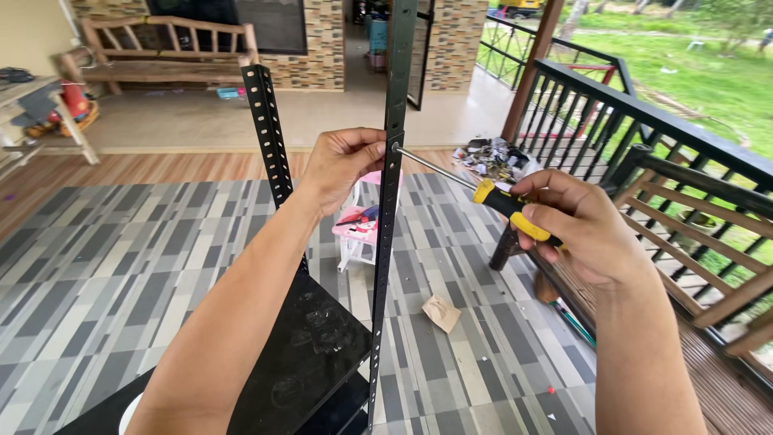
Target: The person assembles a black metal shelving unit by inserting screws into the vertical uprights and tightening them with a screwdriver. They repeatedly position the uprights, align holes, and secure fasteners to join the frame components.
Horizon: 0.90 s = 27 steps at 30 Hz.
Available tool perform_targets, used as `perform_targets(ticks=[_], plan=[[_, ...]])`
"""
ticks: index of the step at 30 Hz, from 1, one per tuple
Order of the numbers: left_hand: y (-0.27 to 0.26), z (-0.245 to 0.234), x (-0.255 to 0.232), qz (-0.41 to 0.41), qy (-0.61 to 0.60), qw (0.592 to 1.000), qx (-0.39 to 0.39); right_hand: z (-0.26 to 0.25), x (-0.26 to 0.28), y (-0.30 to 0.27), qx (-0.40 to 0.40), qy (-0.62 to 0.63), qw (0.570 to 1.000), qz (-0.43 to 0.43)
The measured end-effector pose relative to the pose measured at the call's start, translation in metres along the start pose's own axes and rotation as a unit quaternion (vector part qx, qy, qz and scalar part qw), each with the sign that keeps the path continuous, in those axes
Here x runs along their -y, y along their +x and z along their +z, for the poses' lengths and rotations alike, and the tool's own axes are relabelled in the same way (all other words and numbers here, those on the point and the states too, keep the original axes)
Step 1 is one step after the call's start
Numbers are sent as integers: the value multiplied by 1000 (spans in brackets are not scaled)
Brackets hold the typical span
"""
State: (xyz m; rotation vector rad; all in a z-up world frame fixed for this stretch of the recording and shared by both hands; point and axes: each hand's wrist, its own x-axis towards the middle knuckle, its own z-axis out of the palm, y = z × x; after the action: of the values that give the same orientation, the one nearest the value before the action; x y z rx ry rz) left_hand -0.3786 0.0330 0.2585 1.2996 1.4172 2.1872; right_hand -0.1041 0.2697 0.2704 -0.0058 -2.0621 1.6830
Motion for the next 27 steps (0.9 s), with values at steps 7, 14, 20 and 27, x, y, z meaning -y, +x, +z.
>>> perform_targets(ticks=[7,14,20,27], plan=[[3,2,7,-10,24,1000,-15,29,14,-23,-82,-307,911,-264],[6,12,-5,42,121,986,-108,49,24,-25,-175,-459,768,-410],[-2,10,-3,27,-15,996,-85,40,24,-14,-143,-379,844,-353],[5,-1,8,3,-71,994,-83,18,14,-3,-107,-224,962,-110]])
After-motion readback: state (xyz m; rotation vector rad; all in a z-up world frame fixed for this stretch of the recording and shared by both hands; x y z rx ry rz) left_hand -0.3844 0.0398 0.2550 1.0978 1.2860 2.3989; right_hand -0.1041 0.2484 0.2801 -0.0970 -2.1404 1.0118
